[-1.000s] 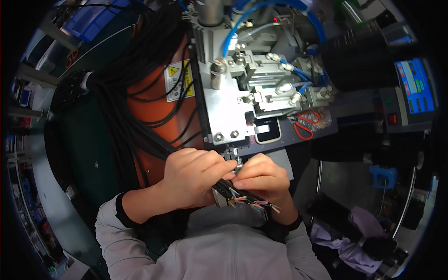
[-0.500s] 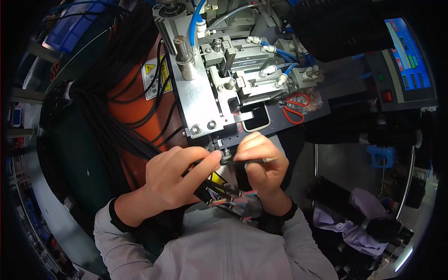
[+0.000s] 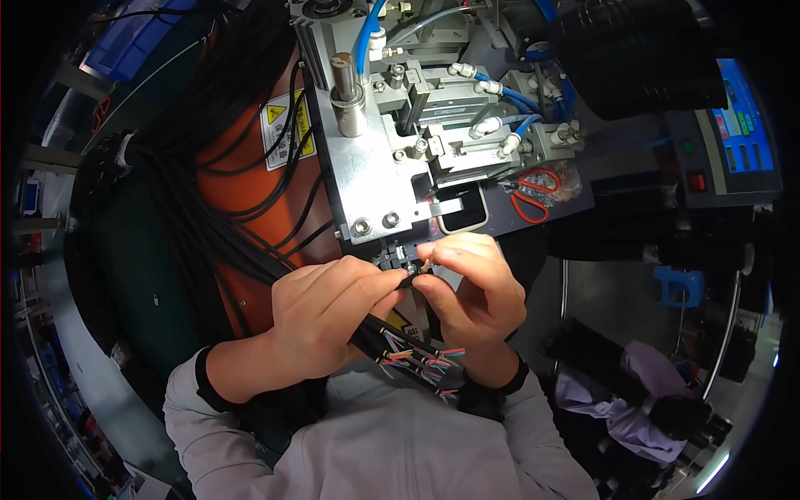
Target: Assembling wire harnesses by inserting wires into an automated processing machine.
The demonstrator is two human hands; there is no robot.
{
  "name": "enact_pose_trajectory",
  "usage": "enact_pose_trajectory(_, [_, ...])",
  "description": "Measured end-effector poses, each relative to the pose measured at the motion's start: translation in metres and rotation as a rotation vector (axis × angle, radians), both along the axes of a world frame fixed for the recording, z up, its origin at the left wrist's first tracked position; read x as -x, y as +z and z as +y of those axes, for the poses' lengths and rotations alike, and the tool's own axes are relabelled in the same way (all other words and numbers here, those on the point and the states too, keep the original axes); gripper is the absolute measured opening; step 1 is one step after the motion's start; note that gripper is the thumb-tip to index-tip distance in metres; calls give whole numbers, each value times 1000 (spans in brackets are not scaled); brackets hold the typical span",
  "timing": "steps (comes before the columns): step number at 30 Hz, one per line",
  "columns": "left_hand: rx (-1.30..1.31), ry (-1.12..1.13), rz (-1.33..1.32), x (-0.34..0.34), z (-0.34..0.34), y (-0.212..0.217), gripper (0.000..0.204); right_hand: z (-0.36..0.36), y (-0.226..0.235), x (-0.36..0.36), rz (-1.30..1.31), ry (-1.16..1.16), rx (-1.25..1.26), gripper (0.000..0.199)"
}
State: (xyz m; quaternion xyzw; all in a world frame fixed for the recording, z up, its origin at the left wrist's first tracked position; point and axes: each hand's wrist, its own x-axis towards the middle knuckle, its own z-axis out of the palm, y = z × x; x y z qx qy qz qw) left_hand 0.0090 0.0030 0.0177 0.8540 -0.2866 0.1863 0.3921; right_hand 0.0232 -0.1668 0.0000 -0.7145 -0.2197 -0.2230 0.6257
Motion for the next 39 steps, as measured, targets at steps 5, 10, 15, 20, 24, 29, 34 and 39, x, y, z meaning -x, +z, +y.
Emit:
enact_pose_trajectory(5, [-12,-11,12,1,4,-3,20,-10,2,-1,36,74,149,18])
enact_pose_trajectory(10, [-91,-118,25,-2,8,-2,23,-16,5,-1,468,278,-137,19])
enact_pose_trajectory(15, [-111,-167,12,-3,8,-4,27,-25,6,-8,249,298,-19,21])
enact_pose_trajectory(20, [-125,-140,43,2,11,-3,34,-13,4,-2,32,118,126,25])
enact_pose_trajectory(24, [-342,-26,-98,11,13,-5,40,-3,5,0,-146,-81,337,22])
enact_pose_trajectory(29, [-271,-29,-148,4,10,-6,41,-23,16,-2,165,102,361,16])
enact_pose_trajectory(34, [-226,-25,-126,6,5,-9,38,-31,1,-1,800,382,-246,11])
enact_pose_trajectory(39, [-420,0,-114,10,0,-10,36,-25,-24,-7,380,126,159,9])
